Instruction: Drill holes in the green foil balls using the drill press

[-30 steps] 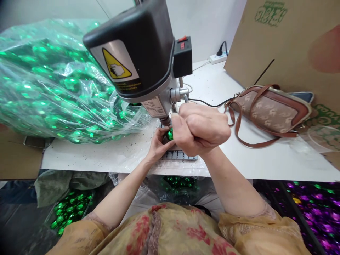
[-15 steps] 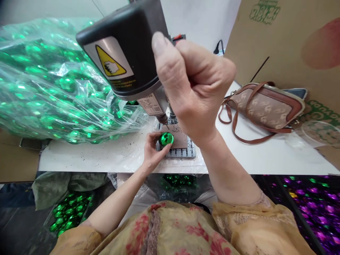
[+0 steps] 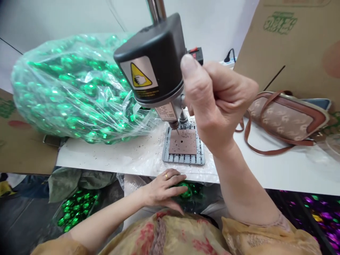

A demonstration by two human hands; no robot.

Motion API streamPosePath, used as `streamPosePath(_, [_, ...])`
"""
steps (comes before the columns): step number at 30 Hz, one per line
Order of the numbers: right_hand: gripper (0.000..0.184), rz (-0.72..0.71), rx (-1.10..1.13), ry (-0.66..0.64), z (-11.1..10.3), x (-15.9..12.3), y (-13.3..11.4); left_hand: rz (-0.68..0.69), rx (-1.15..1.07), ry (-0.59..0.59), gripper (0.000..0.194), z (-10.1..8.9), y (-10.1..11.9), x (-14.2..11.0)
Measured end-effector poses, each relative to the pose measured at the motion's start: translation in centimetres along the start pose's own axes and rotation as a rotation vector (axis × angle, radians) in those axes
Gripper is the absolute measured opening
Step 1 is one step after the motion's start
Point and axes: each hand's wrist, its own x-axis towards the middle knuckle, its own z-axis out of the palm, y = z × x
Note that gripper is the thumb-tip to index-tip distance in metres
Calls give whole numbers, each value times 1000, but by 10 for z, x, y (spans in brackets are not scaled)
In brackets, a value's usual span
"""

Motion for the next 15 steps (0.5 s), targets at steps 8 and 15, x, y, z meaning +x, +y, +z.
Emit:
streamPosePath(8, [45, 88, -19, -55, -6, -2, -9, -111, 59, 114, 23, -37, -55, 24])
streamPosePath(15, [47, 90, -10, -52, -9, -4, -8, -770, 399, 40, 42, -79, -180, 64])
